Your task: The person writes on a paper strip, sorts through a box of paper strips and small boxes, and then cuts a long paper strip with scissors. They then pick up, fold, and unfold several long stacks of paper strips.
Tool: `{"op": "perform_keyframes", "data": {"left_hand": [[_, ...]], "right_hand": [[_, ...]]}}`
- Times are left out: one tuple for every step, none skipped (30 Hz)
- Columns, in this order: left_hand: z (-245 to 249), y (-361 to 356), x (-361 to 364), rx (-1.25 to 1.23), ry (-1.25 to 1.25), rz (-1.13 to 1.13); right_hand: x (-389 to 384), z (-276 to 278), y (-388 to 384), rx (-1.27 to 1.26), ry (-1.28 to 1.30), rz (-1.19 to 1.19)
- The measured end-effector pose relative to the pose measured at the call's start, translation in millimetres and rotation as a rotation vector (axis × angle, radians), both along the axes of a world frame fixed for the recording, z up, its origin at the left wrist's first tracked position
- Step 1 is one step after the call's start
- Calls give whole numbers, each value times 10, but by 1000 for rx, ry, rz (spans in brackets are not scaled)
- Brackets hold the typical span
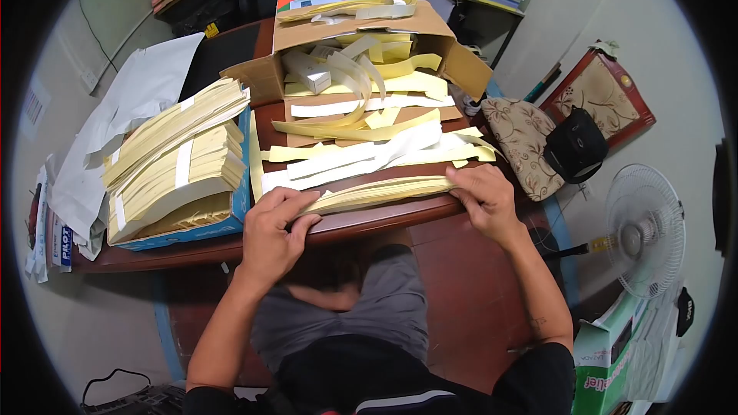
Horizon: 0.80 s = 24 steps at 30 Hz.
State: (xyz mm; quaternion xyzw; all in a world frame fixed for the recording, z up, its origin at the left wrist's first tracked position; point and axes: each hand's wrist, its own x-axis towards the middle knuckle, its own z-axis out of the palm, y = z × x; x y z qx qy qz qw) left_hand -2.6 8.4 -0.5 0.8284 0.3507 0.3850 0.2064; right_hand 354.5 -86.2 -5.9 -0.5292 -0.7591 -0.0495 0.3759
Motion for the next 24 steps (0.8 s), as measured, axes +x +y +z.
{"op": "perform_keyframes", "data": {"left_hand": [[1,6,1,7,2,4],[-3,8,4,14,4,7],[13,4,16,21,7,9],[53,0,19,41,-20,6],[117,1,13,62,-47,4],[149,-3,13,78,-73,4],[119,-15,12,58,-69,-6],[80,-16,19,40,-66,-14],[51,10,30,34,-65,-23],[-4,21,40,-7,-15,-7],[-25,3,22,-5,-32,-1],[-15,-2,30,0,-50,8],[-23,-22,16,-6,-66,23],[-71,-6,-7,35,-44,27],[-96,-13,-21,33,-54,28],[-91,-9,-13,44,-64,31],[-77,-24,-23,53,-73,38],[-60,-59,-55,8,-26,75],[-49,-91,-65,13,-59,95],[-52,-132,-62,17,-91,114],[-69,-170,-57,17,-123,133],[-99,-192,-46,5,-131,130],[-107,-217,-29,-4,-125,134],[-93,-229,6,-11,-121,136]], "right_hand": [[-52,24,-2,-60,123,-53],[-80,38,-8,-120,246,-107],[-52,35,-13,-83,194,-65],[2,32,-2,-44,141,-25],[46,37,24,-4,88,16],[54,105,24,35,123,-22],[37,183,-10,66,159,-60],[21,221,-34,31,181,-79],[34,171,-31,-27,200,-60],[50,76,-35,-81,220,-43],[79,-6,-58,-136,241,-26],[81,37,-65,-79,155,-35],[86,31,-71,-108,206,-43],[78,-2,-105,-149,261,-48],[68,-13,-112,-184,317,-50],[89,28,-105,-169,228,-51],[80,57,-102,-181,213,-53],[69,57,-102,-182,233,-50],[58,60,-93,-180,252,-49],[46,67,-93,-167,230,-66],[25,84,-92,-168,199,-62],[-12,62,-80,-157,189,-81],[-52,42,-75,-148,177,-102],[-126,50,-80,-153,168,-118]]}}
